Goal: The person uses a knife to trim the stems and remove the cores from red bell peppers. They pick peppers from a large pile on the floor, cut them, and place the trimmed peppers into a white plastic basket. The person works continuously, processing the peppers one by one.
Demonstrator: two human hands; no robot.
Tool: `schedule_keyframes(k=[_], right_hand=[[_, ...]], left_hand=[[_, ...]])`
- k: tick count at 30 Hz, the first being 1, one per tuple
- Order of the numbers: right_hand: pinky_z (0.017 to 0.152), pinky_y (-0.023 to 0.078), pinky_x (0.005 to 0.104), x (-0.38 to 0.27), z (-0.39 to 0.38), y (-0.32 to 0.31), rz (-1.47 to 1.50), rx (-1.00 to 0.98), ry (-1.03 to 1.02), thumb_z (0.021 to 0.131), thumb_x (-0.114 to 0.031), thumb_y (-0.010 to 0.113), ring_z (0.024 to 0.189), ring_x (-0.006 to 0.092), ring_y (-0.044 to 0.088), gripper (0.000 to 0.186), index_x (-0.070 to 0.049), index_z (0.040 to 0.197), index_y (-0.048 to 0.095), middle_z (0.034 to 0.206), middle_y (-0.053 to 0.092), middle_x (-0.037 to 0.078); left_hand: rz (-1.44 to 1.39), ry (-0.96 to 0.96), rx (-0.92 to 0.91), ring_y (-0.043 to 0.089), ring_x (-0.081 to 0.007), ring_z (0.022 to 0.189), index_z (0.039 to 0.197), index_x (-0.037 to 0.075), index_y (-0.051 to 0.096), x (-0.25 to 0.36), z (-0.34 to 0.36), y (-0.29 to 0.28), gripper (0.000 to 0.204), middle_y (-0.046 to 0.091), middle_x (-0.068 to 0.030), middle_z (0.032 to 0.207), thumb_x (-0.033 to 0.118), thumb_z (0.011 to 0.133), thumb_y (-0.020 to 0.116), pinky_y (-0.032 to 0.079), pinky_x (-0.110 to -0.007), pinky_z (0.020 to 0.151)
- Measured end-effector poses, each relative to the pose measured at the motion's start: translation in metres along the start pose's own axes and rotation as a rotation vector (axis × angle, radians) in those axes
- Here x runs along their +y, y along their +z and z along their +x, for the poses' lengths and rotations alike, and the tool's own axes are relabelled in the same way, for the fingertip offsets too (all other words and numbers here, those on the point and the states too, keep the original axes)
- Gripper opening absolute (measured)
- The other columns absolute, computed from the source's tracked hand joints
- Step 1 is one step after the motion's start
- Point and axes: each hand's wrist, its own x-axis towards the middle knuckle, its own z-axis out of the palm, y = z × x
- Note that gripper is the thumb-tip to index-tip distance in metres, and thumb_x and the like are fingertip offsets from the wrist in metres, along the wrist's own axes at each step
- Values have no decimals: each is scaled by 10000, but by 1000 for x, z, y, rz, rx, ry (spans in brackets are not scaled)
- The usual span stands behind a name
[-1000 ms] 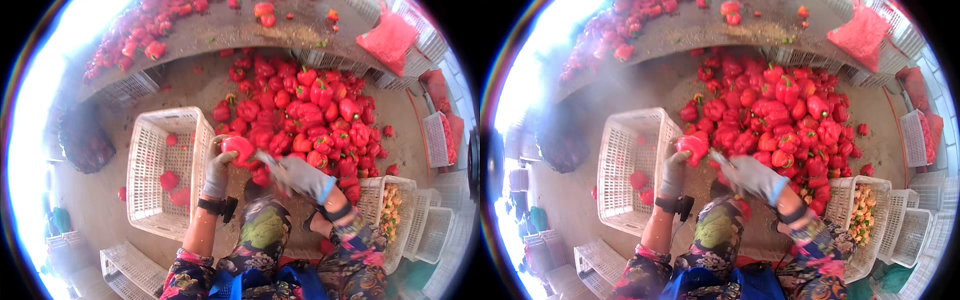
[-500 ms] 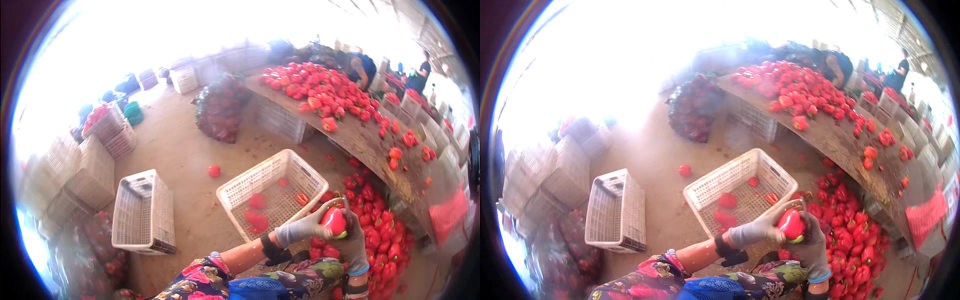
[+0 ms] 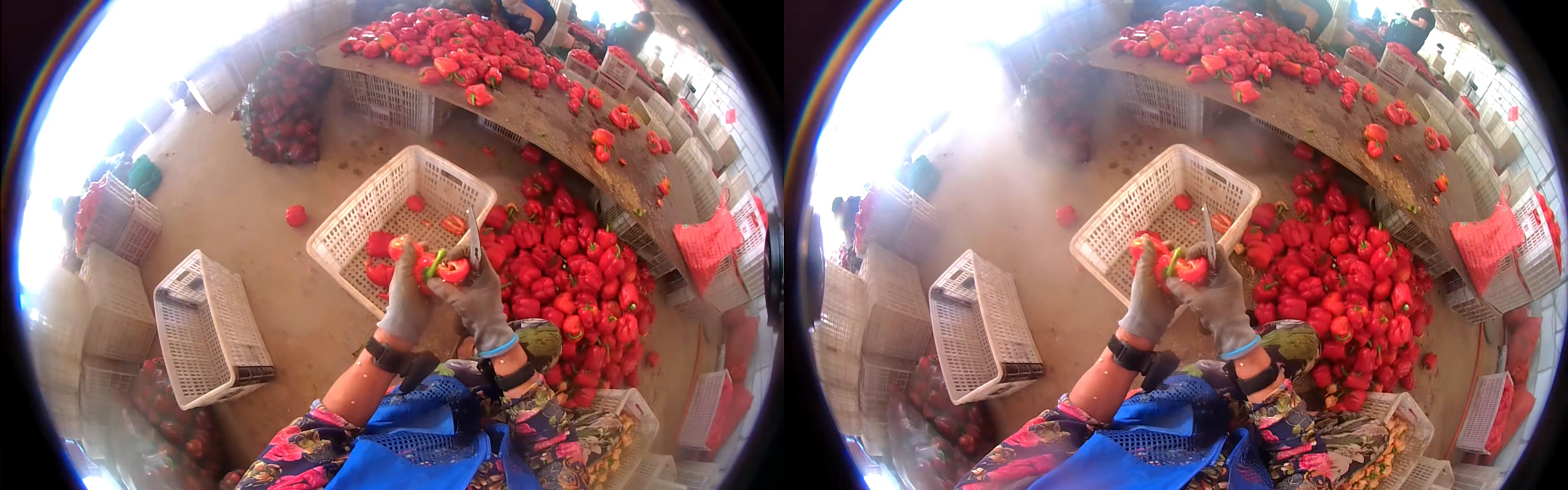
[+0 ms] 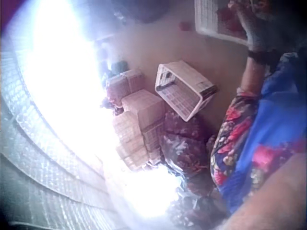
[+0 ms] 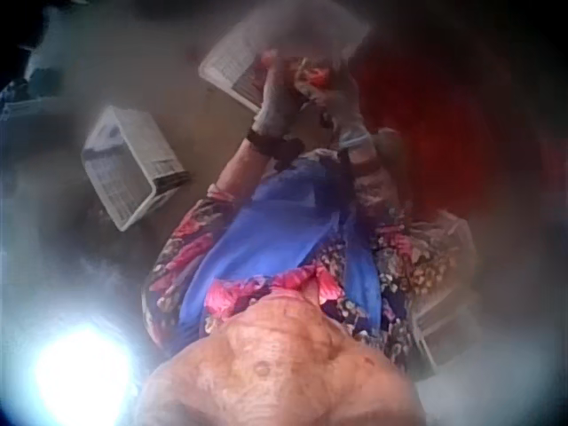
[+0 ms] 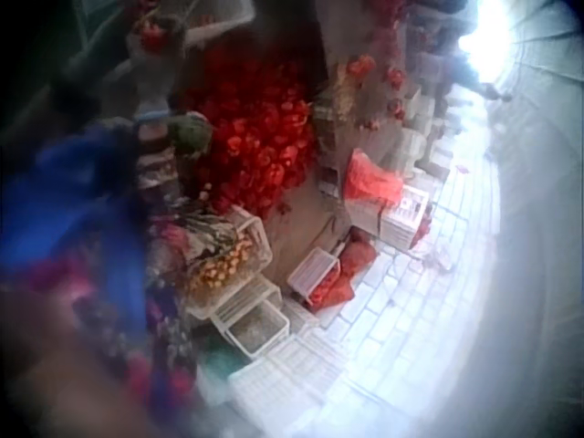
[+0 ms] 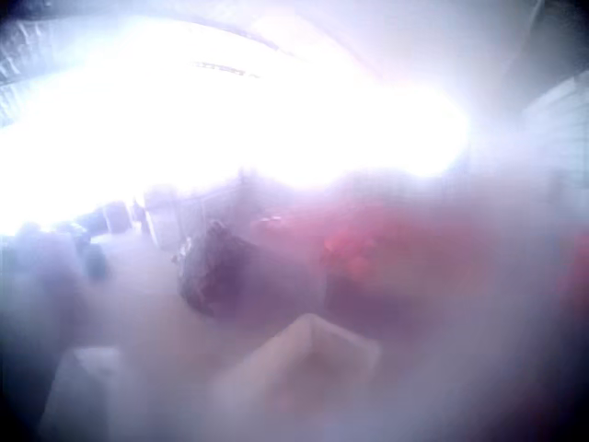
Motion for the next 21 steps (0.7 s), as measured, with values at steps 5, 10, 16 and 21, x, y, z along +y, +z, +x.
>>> schedule_keyframes(k=[5, 10, 16, 21], right_hand=[[796, 509, 258, 16, 0, 0, 125, -124, -78, 714, -13, 785, 888, 98, 580, 400, -45, 1033, 544, 954, 610, 22], [774, 523, 260, -33, 8, -10, 122, -83, 195, 729, -72, 788, 905, 119, 613, 392, -26, 1072, 604, 978, 630, 48], [807, 512, 329, -44, 28, -4, -652, -359, -4, 675, -267, 780, 891, 236, 653, 496, -59, 1103, 640, 988, 661, 119], [808, 508, 353, -23, 23, -10, -114, -448, 272, 712, -300, 737, 850, 284, 664, 414, -129, 1083, 668, 899, 692, 110]], left_hand=[[6, 38, -58, 599, -153, 879, 1084, 87, 524, 5, 10, -8, 349, 591, -50, 961, 401, 936, 563, 520, -317, 788], [736, 330, -70, 554, -114, 883, 1186, 42, 488, 50, 13, -36, 373, 548, -39, 1006, 247, 891, 588, 477, -265, 784], [938, 295, -219, 540, -134, 960, 1344, 68, 365, 57, 5, -19, 551, 519, -65, 1128, 240, 873, 594, 481, -269, 771], [763, 3, -366, 513, -151, 1079, 1398, 65, 332, 62, -13, -2, 542, 492, -79, 1246, 324, 956, 507, 474, -281, 858]])
